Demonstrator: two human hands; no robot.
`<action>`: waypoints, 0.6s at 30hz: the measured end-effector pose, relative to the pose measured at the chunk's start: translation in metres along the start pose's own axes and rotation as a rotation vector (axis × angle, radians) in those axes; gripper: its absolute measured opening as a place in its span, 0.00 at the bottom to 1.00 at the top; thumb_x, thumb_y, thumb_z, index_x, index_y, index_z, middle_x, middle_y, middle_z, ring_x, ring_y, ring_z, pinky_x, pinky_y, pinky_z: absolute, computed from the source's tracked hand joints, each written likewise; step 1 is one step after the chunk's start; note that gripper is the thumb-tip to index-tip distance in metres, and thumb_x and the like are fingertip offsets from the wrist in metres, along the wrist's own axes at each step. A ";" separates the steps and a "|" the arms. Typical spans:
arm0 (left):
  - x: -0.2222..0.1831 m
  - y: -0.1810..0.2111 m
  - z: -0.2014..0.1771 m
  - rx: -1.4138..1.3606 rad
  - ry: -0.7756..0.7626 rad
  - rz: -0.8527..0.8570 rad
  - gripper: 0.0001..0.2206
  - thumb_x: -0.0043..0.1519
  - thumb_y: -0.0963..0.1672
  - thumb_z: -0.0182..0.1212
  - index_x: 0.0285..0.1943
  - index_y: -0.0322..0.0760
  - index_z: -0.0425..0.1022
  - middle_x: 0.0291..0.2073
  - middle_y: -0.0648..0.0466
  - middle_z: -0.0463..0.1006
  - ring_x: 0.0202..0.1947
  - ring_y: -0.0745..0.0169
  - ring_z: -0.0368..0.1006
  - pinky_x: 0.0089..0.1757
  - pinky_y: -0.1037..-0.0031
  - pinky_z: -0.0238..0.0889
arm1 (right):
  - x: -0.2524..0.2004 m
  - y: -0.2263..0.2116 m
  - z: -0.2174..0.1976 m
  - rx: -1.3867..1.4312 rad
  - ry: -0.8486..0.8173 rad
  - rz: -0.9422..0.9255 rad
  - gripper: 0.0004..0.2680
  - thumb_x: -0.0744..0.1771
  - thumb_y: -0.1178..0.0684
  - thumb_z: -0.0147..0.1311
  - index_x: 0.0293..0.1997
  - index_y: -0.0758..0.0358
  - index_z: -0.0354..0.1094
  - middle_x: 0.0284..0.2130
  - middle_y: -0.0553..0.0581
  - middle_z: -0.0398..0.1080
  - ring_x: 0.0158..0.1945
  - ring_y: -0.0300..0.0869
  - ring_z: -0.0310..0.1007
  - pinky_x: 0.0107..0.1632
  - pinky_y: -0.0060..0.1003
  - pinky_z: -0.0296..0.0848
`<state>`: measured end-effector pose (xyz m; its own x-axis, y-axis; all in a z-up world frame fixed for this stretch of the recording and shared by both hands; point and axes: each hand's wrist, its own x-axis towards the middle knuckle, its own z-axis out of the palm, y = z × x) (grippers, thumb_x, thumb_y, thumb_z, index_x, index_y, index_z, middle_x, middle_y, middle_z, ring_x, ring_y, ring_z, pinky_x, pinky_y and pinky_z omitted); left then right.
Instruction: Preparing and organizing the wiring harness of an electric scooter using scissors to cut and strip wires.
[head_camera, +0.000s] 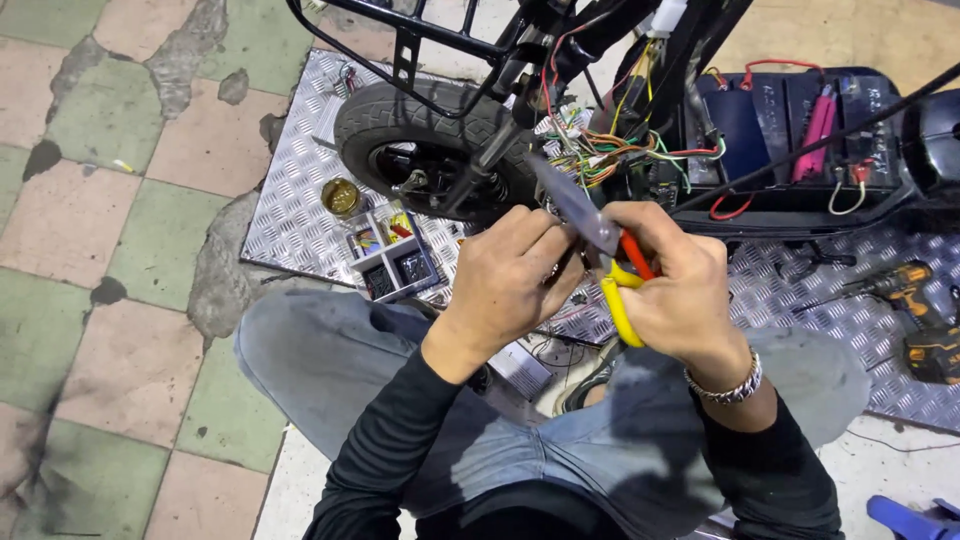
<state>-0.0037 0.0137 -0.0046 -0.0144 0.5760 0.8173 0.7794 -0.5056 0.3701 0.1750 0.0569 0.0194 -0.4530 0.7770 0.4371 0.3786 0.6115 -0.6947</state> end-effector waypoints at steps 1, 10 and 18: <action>-0.002 -0.001 0.001 -0.012 0.006 -0.010 0.05 0.62 0.45 0.62 0.35 0.40 0.76 0.27 0.57 0.72 0.28 0.60 0.72 0.31 0.74 0.71 | -0.001 0.002 0.002 0.002 0.016 -0.005 0.11 0.62 0.62 0.67 0.46 0.57 0.75 0.17 0.53 0.69 0.20 0.39 0.69 0.29 0.31 0.70; 0.009 -0.008 0.017 -0.285 0.185 -0.177 0.01 0.60 0.40 0.63 0.35 0.38 0.78 0.25 0.53 0.74 0.26 0.51 0.73 0.31 0.67 0.70 | 0.002 0.008 0.009 0.250 0.106 -0.009 0.08 0.64 0.67 0.64 0.44 0.67 0.71 0.25 0.61 0.75 0.32 0.44 0.80 0.31 0.32 0.73; -0.001 -0.066 0.013 -0.101 0.389 -0.331 0.03 0.54 0.38 0.64 0.32 0.39 0.77 0.22 0.52 0.73 0.24 0.50 0.72 0.29 0.67 0.67 | -0.011 0.016 0.009 0.434 0.101 0.010 0.08 0.64 0.68 0.59 0.46 0.71 0.67 0.27 0.64 0.75 0.31 0.44 0.80 0.35 0.33 0.77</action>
<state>-0.0473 0.0550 -0.0351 -0.4966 0.4440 0.7459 0.6298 -0.4070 0.6616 0.1790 0.0566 -0.0012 -0.3617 0.8066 0.4676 -0.0007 0.5013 -0.8653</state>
